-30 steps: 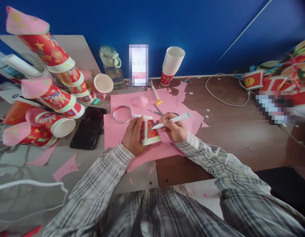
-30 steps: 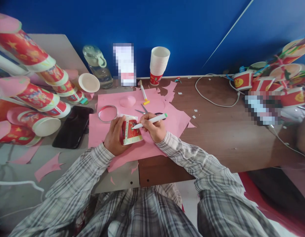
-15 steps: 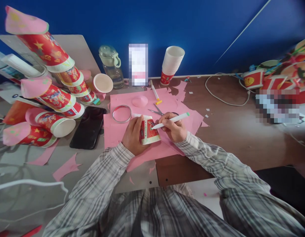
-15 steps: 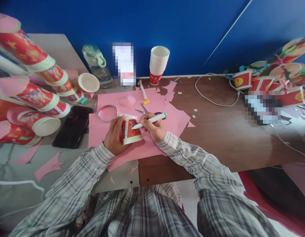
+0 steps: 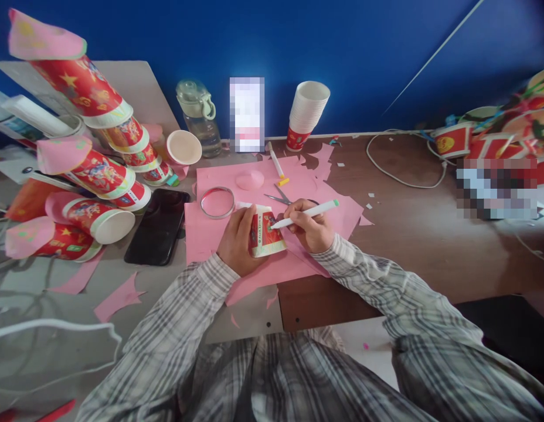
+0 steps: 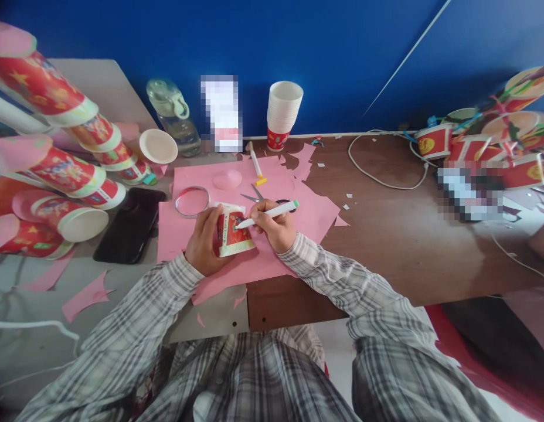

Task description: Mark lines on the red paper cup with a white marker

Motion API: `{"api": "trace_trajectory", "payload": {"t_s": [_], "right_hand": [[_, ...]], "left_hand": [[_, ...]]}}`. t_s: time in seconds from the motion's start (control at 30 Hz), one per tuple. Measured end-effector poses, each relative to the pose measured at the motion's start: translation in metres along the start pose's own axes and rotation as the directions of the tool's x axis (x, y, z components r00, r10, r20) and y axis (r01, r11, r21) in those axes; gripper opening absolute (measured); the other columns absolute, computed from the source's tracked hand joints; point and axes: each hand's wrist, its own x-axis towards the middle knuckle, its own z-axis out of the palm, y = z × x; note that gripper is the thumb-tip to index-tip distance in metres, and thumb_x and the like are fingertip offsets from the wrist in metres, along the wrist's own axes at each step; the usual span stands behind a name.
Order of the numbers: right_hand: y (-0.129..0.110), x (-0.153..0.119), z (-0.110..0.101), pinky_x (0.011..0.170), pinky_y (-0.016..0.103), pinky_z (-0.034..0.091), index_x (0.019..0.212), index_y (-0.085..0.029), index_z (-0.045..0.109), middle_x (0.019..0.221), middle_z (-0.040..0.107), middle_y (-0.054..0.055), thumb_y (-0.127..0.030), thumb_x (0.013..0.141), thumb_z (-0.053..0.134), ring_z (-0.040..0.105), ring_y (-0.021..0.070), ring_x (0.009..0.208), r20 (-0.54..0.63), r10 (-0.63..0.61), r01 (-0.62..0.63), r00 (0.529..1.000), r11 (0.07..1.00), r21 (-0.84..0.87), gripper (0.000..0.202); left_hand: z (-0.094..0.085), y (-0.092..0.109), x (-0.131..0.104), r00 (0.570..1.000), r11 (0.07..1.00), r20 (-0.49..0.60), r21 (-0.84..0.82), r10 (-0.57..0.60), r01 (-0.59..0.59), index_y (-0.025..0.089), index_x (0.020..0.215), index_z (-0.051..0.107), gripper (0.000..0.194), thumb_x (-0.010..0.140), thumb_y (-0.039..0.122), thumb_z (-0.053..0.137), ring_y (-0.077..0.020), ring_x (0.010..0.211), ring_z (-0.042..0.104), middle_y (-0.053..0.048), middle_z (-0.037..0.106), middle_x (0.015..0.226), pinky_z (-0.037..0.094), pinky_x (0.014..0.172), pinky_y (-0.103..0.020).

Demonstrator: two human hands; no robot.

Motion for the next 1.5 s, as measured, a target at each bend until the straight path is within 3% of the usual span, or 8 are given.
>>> {"api": "trace_trajectory", "payload": {"t_s": [0.5,1.13,1.5], "right_hand": [[-0.0011,-0.0005,0.0000,0.046,0.026,0.034,0.063,-0.016,0.059,0.043,0.046,-0.004,-0.027,0.068,0.057,0.038,0.0095,0.039,-0.027,0.025,-0.024,0.999,0.999,0.038,0.012],[-0.0036,-0.0012,-0.0013,0.051,0.030,0.044,0.063,-0.017,0.060,0.044,0.046,-0.004,-0.026,0.067,0.056,0.039,0.0105,0.040,0.029,0.003,-0.006,1.000,0.995,0.098,0.011],[-0.0049,-0.0065,-0.0009,0.042,0.026,0.028,0.066,-0.016,0.062,0.049,0.049,-0.003,-0.023,0.069,0.058,0.038,0.0095,0.041,0.113,-0.066,0.063,0.991,0.998,0.025,0.009]], "left_hand": [[0.0005,0.0001,0.0009,1.000,1.000,-0.021,-0.004,0.011,-0.011,0.010,0.131,0.022,0.081,0.070,0.045,0.062,-0.0307,0.112,0.045,-0.020,0.044,0.118,0.046,0.096,-0.050],[0.0000,0.0015,0.0014,1.000,1.000,-0.014,-0.013,0.010,-0.010,0.010,0.130,0.022,0.079,0.070,0.044,0.061,-0.0294,0.111,0.046,-0.020,0.044,0.117,0.046,0.095,-0.050],[0.0027,0.0013,0.0016,0.999,1.000,-0.034,0.016,0.017,-0.016,0.009,0.130,0.023,0.083,0.069,0.048,0.064,-0.0296,0.110,0.046,-0.019,0.046,0.115,0.046,0.096,-0.050]]}}
